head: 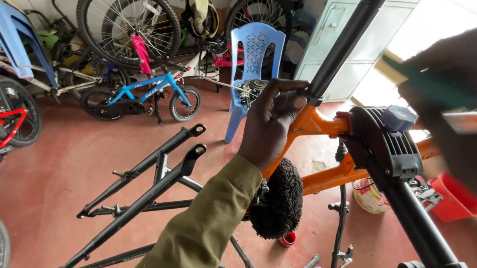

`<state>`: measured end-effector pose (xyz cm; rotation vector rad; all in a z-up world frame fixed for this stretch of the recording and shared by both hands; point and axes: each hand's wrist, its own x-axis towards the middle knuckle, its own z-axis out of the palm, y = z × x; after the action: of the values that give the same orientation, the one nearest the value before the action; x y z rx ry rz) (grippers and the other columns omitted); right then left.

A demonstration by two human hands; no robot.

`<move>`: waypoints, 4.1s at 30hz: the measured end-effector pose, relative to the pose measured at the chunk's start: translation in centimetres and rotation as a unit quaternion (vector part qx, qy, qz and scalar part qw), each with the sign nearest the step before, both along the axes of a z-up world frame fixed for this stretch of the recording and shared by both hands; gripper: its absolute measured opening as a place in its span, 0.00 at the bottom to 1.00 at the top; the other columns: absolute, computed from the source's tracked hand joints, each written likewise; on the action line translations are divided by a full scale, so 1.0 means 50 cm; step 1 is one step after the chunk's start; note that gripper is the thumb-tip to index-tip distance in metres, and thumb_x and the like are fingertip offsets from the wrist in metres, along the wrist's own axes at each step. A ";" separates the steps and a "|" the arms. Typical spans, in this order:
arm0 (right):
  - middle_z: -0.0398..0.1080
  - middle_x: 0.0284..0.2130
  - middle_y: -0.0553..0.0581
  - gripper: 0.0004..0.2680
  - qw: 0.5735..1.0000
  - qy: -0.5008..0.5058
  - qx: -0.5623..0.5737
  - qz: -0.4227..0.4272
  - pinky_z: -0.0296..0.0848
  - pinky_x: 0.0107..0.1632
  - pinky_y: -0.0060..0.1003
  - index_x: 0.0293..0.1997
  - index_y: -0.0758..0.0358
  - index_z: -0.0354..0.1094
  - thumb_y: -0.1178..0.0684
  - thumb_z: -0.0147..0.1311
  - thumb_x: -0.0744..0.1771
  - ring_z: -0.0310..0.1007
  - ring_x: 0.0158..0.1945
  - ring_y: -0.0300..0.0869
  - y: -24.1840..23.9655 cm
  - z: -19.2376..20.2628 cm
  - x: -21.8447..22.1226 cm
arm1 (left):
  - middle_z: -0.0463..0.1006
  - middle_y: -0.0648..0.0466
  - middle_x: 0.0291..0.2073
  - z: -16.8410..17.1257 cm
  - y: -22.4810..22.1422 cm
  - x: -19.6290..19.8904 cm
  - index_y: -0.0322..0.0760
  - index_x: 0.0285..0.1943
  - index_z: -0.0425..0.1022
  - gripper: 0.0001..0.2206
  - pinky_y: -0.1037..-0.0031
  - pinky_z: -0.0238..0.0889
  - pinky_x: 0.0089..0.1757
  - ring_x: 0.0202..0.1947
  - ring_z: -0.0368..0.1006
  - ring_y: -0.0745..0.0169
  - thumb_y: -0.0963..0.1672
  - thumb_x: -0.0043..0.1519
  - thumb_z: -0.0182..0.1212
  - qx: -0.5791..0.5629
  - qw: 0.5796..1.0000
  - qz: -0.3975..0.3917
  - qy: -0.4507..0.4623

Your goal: Cleaning a bicycle frame with a cloth and performing maintenance on the headset using a hex tool.

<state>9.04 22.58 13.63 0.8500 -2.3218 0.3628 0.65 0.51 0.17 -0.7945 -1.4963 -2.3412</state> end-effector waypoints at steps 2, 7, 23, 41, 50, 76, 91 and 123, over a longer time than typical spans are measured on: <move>0.70 0.28 0.51 0.06 0.996 0.043 0.057 -0.061 0.56 0.56 0.44 0.42 0.65 0.69 0.58 0.61 0.65 0.67 0.35 0.45 -0.141 -0.020 0.027 | 0.77 0.50 0.42 -0.002 0.000 0.014 0.40 0.47 0.70 0.11 0.72 0.66 0.50 0.49 0.73 0.61 0.35 0.60 0.50 0.013 1.000 0.000 0.004; 0.60 0.29 0.58 0.10 0.984 0.060 0.166 0.004 0.55 0.39 0.48 0.47 0.63 0.64 0.50 0.47 0.66 0.59 0.32 0.52 -0.155 -0.069 -0.009 | 0.78 0.50 0.42 0.008 0.008 0.021 0.41 0.48 0.71 0.13 0.73 0.67 0.47 0.47 0.72 0.62 0.35 0.60 0.48 0.027 0.999 -0.006 -0.033; 0.56 0.26 0.58 0.08 0.990 0.037 0.120 0.060 0.53 0.36 0.44 0.46 0.65 0.62 0.53 0.44 0.67 0.55 0.30 0.52 -0.120 -0.099 -0.026 | 0.77 0.53 0.37 0.000 0.040 0.032 0.40 0.48 0.73 0.08 0.77 0.67 0.45 0.41 0.71 0.68 0.40 0.61 0.54 0.063 0.997 0.041 -0.031; 0.69 0.25 0.55 0.06 0.928 -0.011 0.366 -0.074 0.71 0.40 0.43 0.37 0.59 0.64 0.54 0.42 0.62 0.75 0.30 0.50 -0.115 -0.080 -0.092 | 0.71 0.44 0.49 0.004 0.027 0.062 0.35 0.61 0.65 0.24 0.61 0.57 0.56 0.54 0.64 0.56 0.50 0.58 0.60 0.099 0.992 -0.042 -0.065; 0.60 0.25 0.53 0.09 0.929 -0.016 0.368 0.046 0.65 0.36 0.46 0.35 0.56 0.57 0.50 0.52 0.58 0.64 0.27 0.50 -0.061 -0.082 -0.144 | 0.59 0.41 0.61 0.082 0.026 0.135 0.28 0.64 0.50 0.47 0.65 0.53 0.57 0.64 0.54 0.50 0.57 0.37 0.60 -0.156 0.980 0.123 -0.033; 0.56 0.09 0.52 0.13 0.797 -0.361 -0.480 0.059 0.55 0.19 0.30 0.11 0.61 0.53 0.56 0.48 0.61 0.57 0.15 0.38 -0.259 -0.098 -0.006 | 0.61 0.43 0.63 0.041 -0.036 0.079 0.35 0.67 0.51 0.41 0.69 0.59 0.55 0.62 0.59 0.55 0.54 0.45 0.60 -0.132 0.991 0.009 -0.019; 0.55 0.29 0.65 0.21 0.962 -0.061 0.185 -0.190 0.61 0.22 0.55 0.59 0.61 0.51 0.57 0.52 0.61 0.61 0.24 0.61 -0.272 -0.125 0.014 | 0.74 0.54 0.40 0.056 -0.135 -0.064 0.39 0.42 0.71 0.19 0.69 0.59 0.55 0.45 0.71 0.60 0.53 0.51 0.63 -0.118 0.909 -0.400 0.005; 0.68 0.21 0.56 0.07 0.973 0.039 -0.062 -0.220 0.68 0.29 0.45 0.47 0.53 0.64 0.50 0.49 0.66 0.70 0.29 0.57 -0.255 -0.167 0.028 | 0.77 0.41 0.29 0.037 -0.072 -0.132 0.22 0.44 0.73 0.11 0.73 0.76 0.34 0.29 0.77 0.60 0.41 0.61 0.52 -0.176 0.951 -0.226 -0.117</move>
<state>10.44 9.84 5.26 0.2697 -2.3051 0.2698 -5.95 -3.07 2.01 -1.0725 -2.0618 -2.5967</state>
